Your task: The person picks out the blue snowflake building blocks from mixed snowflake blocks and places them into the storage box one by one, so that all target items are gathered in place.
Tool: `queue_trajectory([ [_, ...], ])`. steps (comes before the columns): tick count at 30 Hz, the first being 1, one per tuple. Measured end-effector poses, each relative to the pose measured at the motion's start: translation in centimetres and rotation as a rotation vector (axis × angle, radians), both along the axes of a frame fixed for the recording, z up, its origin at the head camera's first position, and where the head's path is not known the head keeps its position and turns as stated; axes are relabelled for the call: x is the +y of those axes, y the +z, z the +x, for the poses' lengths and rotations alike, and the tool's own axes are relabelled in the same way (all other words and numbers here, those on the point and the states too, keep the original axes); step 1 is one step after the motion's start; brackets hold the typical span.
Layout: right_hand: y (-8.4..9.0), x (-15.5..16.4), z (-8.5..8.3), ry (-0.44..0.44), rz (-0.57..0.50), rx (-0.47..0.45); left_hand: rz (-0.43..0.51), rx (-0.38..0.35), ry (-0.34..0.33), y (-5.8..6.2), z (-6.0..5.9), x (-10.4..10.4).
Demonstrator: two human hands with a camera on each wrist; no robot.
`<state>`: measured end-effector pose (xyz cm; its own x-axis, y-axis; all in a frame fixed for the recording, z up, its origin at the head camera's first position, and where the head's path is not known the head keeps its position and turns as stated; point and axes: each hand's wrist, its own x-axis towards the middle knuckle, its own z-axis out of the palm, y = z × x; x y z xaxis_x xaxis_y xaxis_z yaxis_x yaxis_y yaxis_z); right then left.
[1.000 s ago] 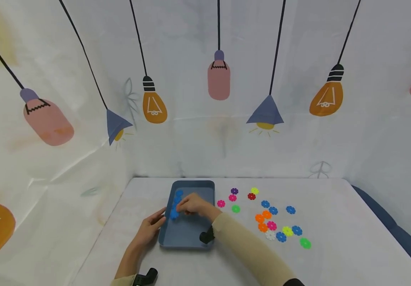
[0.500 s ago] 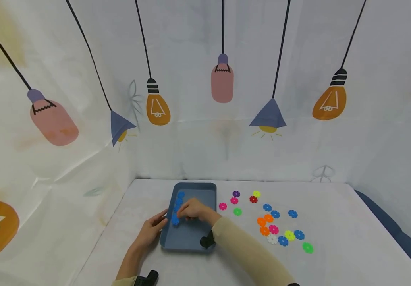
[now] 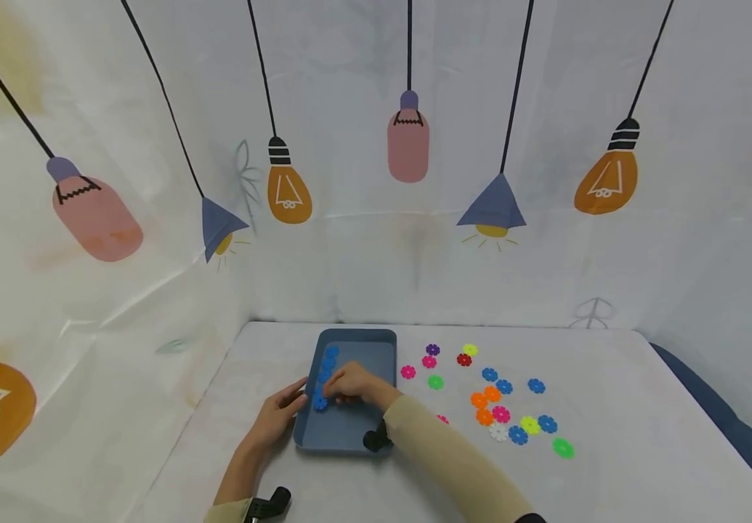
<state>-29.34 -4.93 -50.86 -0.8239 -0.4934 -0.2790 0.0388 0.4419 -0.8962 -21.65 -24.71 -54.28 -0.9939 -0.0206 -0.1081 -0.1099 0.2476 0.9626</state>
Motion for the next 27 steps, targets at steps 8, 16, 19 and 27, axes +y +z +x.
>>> queue_trajectory([
  [8,-0.04,-0.69,0.33,-0.008,0.008,-0.002,0.03,-0.016,-0.019,0.01,-0.12,-0.31],
  [16,0.32,-0.71,0.09,-0.017,0.024,-0.001,0.053,0.009,-0.056,0.39,-0.44,-0.31],
  [19,0.41,-0.79,0.07,-0.025,0.029,0.006,0.047,0.012,-0.064,0.41,-0.54,-0.38],
  [27,0.3,-0.79,0.43,-0.017,0.025,0.001,0.022,0.009,-0.056,0.13,-0.45,-0.41],
])
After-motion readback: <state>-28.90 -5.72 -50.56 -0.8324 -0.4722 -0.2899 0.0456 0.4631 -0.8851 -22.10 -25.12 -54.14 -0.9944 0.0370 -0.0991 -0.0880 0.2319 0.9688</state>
